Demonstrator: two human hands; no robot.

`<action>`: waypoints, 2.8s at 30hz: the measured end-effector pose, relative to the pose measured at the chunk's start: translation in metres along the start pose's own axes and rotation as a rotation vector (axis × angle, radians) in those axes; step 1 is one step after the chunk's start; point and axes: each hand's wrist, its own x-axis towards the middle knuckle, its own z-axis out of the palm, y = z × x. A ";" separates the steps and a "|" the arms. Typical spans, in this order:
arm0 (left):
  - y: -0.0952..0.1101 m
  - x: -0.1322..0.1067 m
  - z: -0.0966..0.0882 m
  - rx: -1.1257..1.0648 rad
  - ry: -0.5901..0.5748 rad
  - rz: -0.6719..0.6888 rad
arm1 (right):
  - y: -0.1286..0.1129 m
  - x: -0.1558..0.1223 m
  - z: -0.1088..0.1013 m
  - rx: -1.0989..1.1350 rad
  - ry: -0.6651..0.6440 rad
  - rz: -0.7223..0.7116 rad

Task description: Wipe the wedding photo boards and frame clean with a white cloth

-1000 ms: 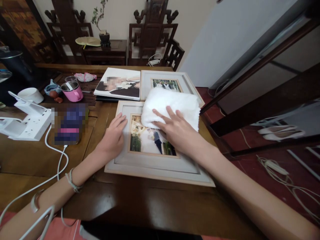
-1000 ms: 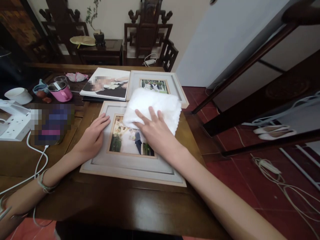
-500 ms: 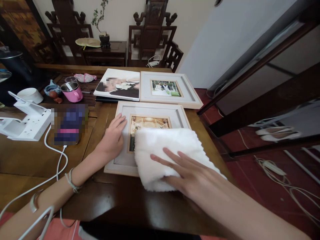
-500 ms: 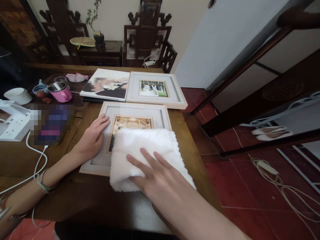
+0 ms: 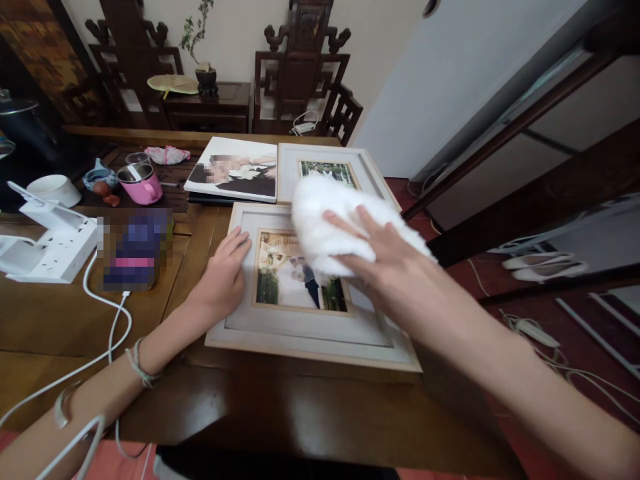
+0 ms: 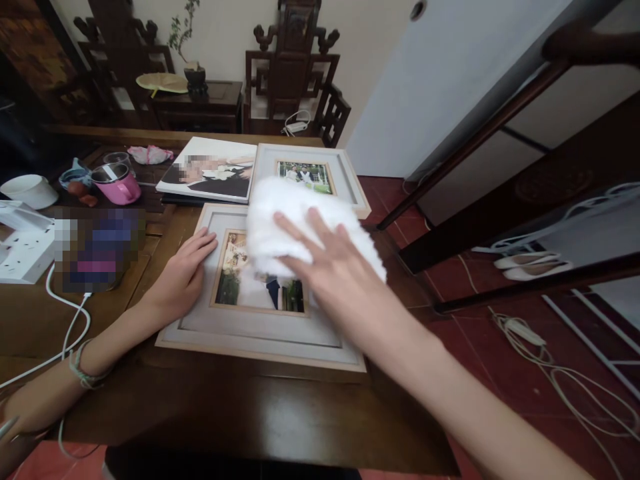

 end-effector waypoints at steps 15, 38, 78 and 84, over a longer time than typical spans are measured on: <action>0.004 0.004 0.004 0.021 -0.002 -0.021 | -0.041 -0.063 0.008 0.023 -0.210 -0.061; 0.003 0.003 0.006 0.020 -0.002 -0.027 | -0.020 -0.039 0.020 -0.034 -0.242 -0.020; 0.020 0.005 -0.002 0.052 -0.089 -0.086 | -0.043 -0.014 0.016 0.199 -0.160 0.031; 0.017 0.005 0.000 0.037 -0.115 -0.112 | 0.000 0.054 0.043 0.091 -0.098 0.152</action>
